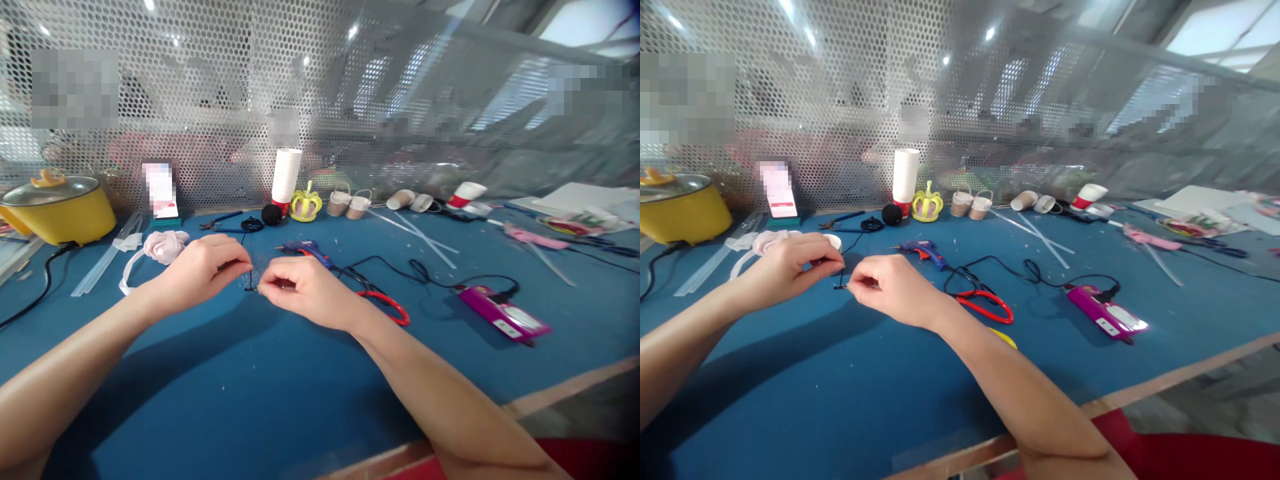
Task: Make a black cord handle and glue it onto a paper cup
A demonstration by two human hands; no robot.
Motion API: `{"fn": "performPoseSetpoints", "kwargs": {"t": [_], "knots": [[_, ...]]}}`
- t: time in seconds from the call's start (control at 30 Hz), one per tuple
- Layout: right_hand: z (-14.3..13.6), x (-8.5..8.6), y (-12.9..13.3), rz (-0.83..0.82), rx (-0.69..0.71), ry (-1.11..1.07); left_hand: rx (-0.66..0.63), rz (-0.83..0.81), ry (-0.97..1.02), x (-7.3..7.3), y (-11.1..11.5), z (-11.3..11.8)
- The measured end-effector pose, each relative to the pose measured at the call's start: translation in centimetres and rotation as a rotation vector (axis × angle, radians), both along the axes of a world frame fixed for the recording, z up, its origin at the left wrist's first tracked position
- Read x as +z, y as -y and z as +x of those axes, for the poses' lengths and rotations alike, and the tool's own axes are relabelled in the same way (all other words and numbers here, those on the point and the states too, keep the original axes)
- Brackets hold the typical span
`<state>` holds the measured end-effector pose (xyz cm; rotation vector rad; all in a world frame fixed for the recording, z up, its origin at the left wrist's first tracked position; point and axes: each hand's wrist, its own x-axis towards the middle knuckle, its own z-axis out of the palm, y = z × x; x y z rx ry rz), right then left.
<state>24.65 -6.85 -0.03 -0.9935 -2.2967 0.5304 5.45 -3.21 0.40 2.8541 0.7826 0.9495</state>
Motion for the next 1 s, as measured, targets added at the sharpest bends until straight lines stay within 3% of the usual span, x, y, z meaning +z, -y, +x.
{"fn": "performPoseSetpoints", "kwargs": {"t": [0.13,0.23,0.3,0.43,0.5,0.6,0.7,0.83,0.9,1.0], "knots": [[0.1,0.3,0.0,-0.144,-0.066,-0.178,-0.024,-0.272,0.018,-1.1,-0.5,0.4],[0.2,0.0,-0.4,-0.094,-0.157,-0.224,-0.012,-0.385,0.013,-2.0,-0.1,1.0],[0.2,-0.3,-0.7,0.024,-0.223,-0.182,-0.012,-0.349,-0.004,-2.4,0.4,1.5],[0.3,-0.7,-0.9,0.244,-0.248,0.032,0.004,-0.049,-0.013,-1.9,1.3,1.6],[0.3,-0.7,-0.9,0.261,-0.2,0.116,0.012,0.04,-0.001,-1.3,1.4,1.2],[0.3,-0.3,-0.5,0.211,-0.092,0.139,0.031,0.04,0.028,-0.4,0.8,0.6],[0.2,0.1,-0.1,0.059,-0.006,0.047,0.007,-0.115,0.038,-0.5,0.0,0.3],[0.1,0.4,0.1,-0.131,-0.058,-0.13,-0.036,-0.41,0.053,-1.8,-0.6,0.6],[0.1,0.2,-0.2,-0.11,-0.118,-0.17,-0.029,-0.504,0.067,-2.3,-0.4,1.0],[0.2,-0.3,-0.8,0.076,-0.227,-0.138,-0.003,-0.527,0.085,-2.6,0.5,1.7]]}}
